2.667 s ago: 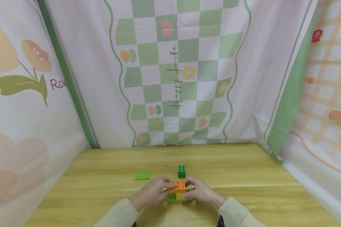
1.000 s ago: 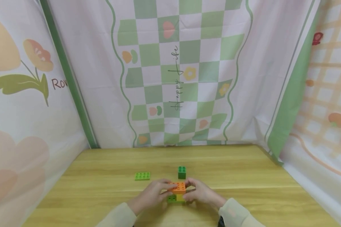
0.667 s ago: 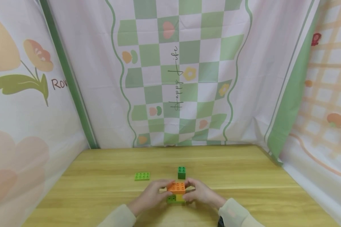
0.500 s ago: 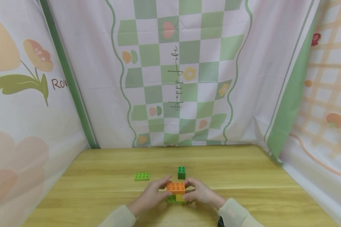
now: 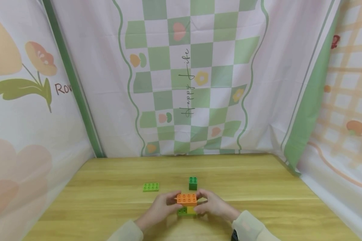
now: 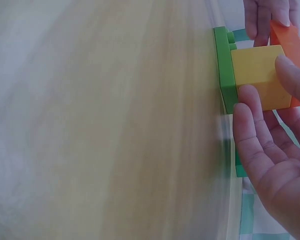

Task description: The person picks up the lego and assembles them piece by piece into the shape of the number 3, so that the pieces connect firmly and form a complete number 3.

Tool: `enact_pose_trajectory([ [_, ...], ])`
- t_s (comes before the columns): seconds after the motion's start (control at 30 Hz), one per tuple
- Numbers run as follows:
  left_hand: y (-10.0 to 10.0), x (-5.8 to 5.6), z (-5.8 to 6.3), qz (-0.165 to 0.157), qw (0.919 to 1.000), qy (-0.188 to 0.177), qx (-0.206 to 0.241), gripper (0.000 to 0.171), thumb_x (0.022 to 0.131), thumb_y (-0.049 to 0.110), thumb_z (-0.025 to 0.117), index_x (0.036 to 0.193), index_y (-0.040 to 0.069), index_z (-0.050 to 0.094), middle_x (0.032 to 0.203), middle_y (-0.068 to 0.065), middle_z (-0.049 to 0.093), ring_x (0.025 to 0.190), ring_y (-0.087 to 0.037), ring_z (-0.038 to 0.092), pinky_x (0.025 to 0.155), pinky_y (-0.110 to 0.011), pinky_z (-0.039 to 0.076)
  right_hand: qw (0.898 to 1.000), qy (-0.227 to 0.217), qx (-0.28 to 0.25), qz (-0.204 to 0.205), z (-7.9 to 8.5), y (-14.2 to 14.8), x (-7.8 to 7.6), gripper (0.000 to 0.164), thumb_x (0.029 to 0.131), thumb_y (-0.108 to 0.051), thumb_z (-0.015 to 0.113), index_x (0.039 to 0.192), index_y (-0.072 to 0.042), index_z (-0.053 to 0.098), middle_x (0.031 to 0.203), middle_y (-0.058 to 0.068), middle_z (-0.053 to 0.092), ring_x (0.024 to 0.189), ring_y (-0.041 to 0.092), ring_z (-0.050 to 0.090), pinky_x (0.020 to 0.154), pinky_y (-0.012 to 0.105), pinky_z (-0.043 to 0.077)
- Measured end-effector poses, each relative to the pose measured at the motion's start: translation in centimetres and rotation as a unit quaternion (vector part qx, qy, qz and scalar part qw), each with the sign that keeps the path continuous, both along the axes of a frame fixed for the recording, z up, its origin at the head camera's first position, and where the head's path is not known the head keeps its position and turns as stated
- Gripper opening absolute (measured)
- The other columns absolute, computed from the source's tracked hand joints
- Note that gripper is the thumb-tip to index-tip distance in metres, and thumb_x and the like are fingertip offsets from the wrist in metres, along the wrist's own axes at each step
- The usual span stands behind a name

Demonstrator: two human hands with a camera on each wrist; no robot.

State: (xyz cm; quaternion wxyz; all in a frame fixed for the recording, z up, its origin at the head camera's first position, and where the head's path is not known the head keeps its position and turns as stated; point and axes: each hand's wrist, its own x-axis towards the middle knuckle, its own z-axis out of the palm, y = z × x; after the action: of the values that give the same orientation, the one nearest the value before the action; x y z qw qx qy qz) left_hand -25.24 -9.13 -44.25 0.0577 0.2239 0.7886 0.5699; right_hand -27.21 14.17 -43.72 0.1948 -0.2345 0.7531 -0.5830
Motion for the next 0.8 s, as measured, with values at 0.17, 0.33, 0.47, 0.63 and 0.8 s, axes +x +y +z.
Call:
enact_pose_trajectory([
  [0.17,0.16,0.09,-0.31,0.007,0.9991,-0.026,0.031,0.052,0.084,0.009,0.066,0.13,-0.006,0.045,0.127,-0.021,0.051,0.102,-0.026,0.059,0.083,-0.027,0.049,1.0,-0.002,-0.003,-0.001,-0.03,-0.02,0.04,0.027,0.082,-0.003,0.067,0.104,0.0,0.052,0.109,0.012,0.05,0.076,0.022,0.057,0.065,0.037,0.053],
  [0.33,0.26,0.27,-0.33,0.017,0.9978,-0.042,0.048,0.052,0.084,0.008,0.067,0.129,-0.006,0.046,0.125,-0.021,0.052,0.1,-0.027,0.059,0.081,-0.027,0.05,1.0,-0.004,-0.002,0.001,0.05,0.01,0.08,0.028,0.082,-0.005,0.068,0.105,0.0,0.052,0.11,0.013,0.05,0.077,0.022,0.057,0.066,0.037,0.053],
  [0.47,0.31,0.4,-0.21,0.02,0.9971,-0.051,0.053,0.052,0.083,0.008,0.067,0.129,-0.007,0.046,0.124,-0.021,0.053,0.099,-0.026,0.06,0.081,-0.027,0.05,1.0,-0.005,0.002,0.0,0.12,0.07,0.13,0.029,0.081,-0.007,0.068,0.105,-0.001,0.053,0.11,0.013,0.05,0.078,0.023,0.058,0.067,0.037,0.053],
  [0.63,0.34,0.5,0.05,0.027,0.9977,-0.049,0.038,0.053,0.082,0.009,0.068,0.128,-0.006,0.047,0.123,-0.021,0.054,0.098,-0.025,0.06,0.082,-0.028,0.05,1.0,-0.007,0.0,0.001,0.13,0.02,0.11,0.03,0.081,-0.005,0.068,0.107,0.0,0.053,0.11,0.013,0.05,0.079,0.023,0.058,0.067,0.037,0.053],
  [0.8,0.35,0.45,0.25,0.033,0.9976,-0.056,0.023,0.052,0.081,0.01,0.069,0.126,-0.006,0.049,0.123,-0.02,0.055,0.098,-0.025,0.06,0.082,-0.03,0.05,1.0,-0.007,-0.003,0.003,0.09,0.1,0.06,0.034,0.081,-0.004,0.068,0.111,0.002,0.052,0.111,0.013,0.05,0.079,0.023,0.058,0.067,0.038,0.053],
])
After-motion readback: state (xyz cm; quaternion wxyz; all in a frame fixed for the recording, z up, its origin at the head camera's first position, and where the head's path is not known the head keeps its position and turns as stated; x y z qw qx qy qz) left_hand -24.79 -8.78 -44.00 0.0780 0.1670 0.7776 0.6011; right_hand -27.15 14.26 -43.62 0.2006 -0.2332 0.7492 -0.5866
